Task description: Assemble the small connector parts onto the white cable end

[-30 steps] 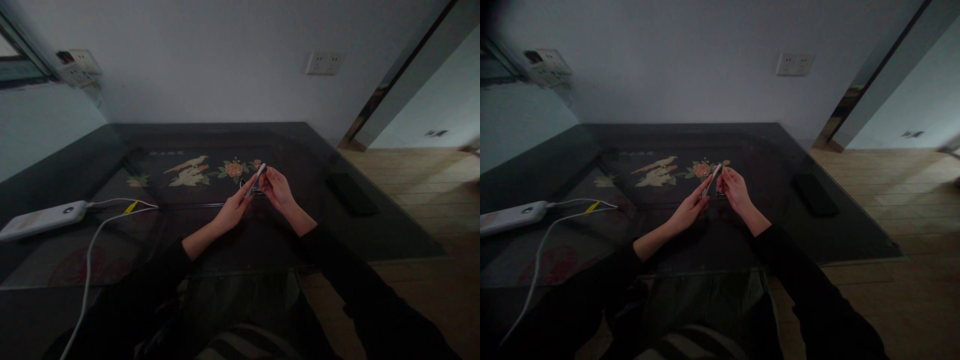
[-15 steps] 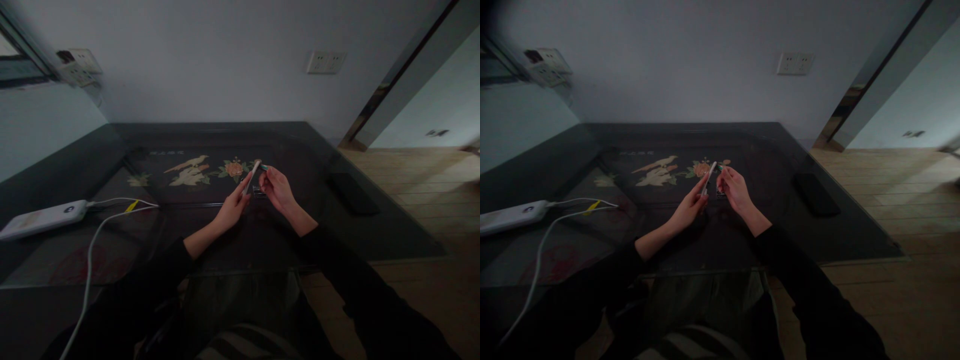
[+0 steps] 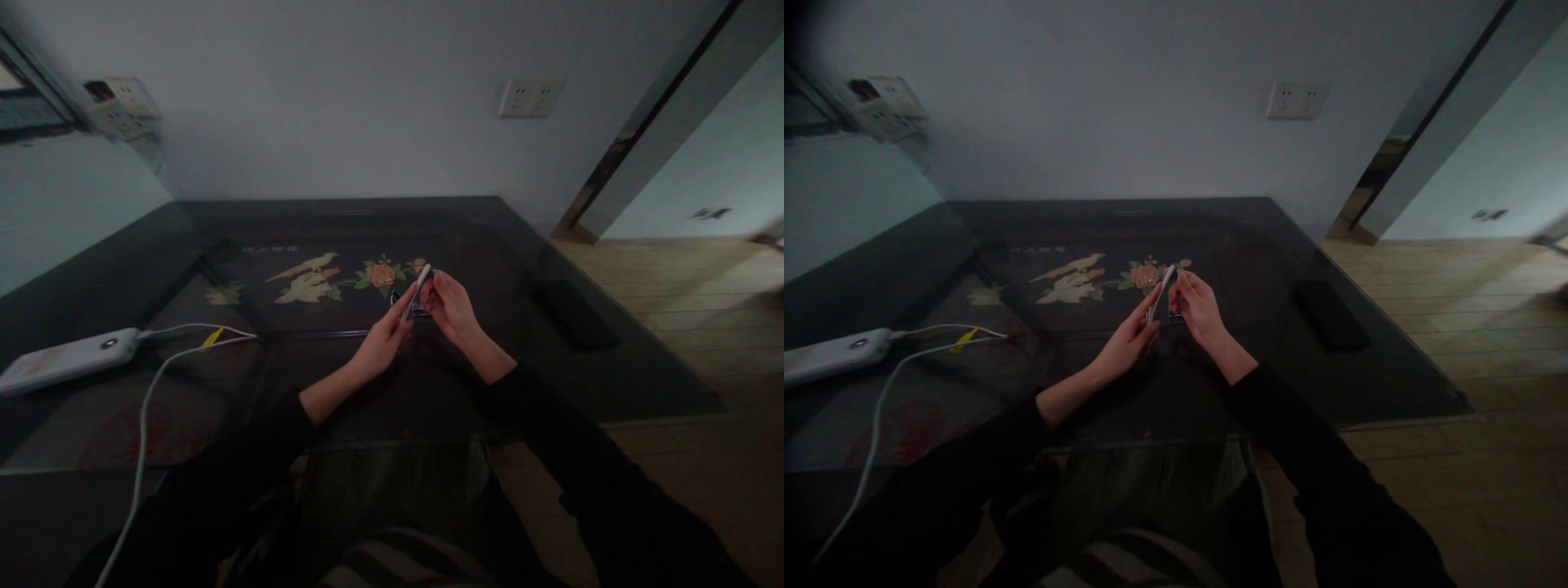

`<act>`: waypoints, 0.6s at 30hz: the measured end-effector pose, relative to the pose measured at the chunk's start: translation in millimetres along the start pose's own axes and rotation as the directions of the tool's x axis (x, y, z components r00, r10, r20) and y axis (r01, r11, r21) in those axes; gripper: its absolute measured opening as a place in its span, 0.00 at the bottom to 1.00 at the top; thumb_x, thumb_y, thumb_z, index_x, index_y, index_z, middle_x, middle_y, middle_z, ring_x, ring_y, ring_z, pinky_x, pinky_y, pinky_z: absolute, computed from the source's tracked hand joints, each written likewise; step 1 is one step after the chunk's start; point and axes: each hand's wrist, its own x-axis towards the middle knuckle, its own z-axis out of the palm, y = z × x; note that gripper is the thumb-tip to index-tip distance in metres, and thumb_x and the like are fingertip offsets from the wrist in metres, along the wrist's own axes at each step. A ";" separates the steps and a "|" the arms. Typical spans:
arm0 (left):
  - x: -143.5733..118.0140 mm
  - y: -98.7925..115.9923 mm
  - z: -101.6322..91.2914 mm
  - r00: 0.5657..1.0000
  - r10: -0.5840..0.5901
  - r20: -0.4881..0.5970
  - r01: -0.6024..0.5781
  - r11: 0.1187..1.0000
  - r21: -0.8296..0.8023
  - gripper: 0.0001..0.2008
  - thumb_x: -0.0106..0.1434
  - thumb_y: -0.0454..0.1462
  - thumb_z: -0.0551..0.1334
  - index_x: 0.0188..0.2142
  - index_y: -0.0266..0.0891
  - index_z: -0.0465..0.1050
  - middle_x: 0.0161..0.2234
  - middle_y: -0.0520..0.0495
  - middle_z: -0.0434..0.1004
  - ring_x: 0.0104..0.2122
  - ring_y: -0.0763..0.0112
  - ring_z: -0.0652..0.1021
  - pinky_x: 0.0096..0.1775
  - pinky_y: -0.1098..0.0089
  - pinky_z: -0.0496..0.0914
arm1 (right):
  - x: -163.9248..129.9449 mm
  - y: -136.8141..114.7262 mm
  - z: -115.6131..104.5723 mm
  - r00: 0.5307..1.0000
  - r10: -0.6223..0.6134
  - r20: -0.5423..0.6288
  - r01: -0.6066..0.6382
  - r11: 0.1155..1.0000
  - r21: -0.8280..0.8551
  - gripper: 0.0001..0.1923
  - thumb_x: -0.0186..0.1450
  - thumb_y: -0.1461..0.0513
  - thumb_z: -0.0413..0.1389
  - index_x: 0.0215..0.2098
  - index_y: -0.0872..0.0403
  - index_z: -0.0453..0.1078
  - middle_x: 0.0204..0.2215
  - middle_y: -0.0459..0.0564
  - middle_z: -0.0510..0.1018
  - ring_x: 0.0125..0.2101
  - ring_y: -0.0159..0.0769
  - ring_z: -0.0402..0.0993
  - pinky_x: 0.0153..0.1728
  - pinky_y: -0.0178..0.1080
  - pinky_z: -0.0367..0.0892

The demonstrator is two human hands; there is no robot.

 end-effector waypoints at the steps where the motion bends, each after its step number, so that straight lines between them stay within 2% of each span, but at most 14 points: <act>1: -0.2 0.2 0.4 1.000 0.001 0.015 0.000 1.000 -0.009 0.32 0.69 0.34 0.52 0.70 0.44 0.42 0.22 0.55 0.59 0.20 0.78 0.60 0.24 0.77 0.57 | -0.3 -0.1 0.5 1.000 0.003 -0.009 -0.003 1.000 -0.004 0.19 0.58 0.47 0.63 0.38 0.53 0.74 0.20 0.40 0.67 0.20 0.25 0.59 0.21 0.32 0.57; 6: 0.0 -0.1 0.4 0.997 -0.005 0.075 0.010 0.998 -0.067 0.33 0.70 0.35 0.52 0.70 0.45 0.40 0.22 0.56 0.59 0.19 0.79 0.59 0.22 0.78 0.56 | -0.8 0.2 1.7 0.999 0.007 -0.039 -0.007 1.000 0.000 0.22 0.57 0.46 0.63 0.40 0.53 0.75 0.20 0.40 0.66 0.20 0.26 0.59 0.21 0.33 0.58; 11: 1.6 -2.6 -2.2 1.000 0.008 0.018 -0.007 0.999 -0.053 0.33 0.69 0.36 0.54 0.70 0.45 0.42 0.22 0.56 0.58 0.20 0.78 0.59 0.23 0.77 0.56 | 0.2 -0.7 2.1 1.000 -0.022 -0.013 0.022 1.000 0.007 0.19 0.57 0.46 0.63 0.34 0.52 0.73 0.20 0.41 0.67 0.19 0.26 0.60 0.20 0.33 0.58; 14: 2.1 -1.7 -3.7 1.000 -0.015 -0.020 0.015 0.999 -0.041 0.33 0.69 0.37 0.54 0.70 0.45 0.42 0.22 0.55 0.58 0.20 0.78 0.60 0.23 0.77 0.56 | 0.5 -1.3 2.5 0.999 -0.031 -0.010 0.031 0.999 -0.012 0.19 0.58 0.45 0.62 0.28 0.52 0.70 0.20 0.41 0.68 0.19 0.25 0.60 0.19 0.33 0.57; 18: 1.7 1.4 -4.1 0.998 -0.040 -0.043 0.037 0.998 -0.049 0.33 0.69 0.37 0.54 0.70 0.45 0.42 0.22 0.55 0.58 0.20 0.78 0.58 0.22 0.77 0.55 | 0.5 -1.0 2.8 1.000 -0.028 -0.012 0.028 0.999 -0.029 0.20 0.58 0.45 0.61 0.26 0.52 0.66 0.19 0.41 0.68 0.18 0.25 0.60 0.19 0.32 0.57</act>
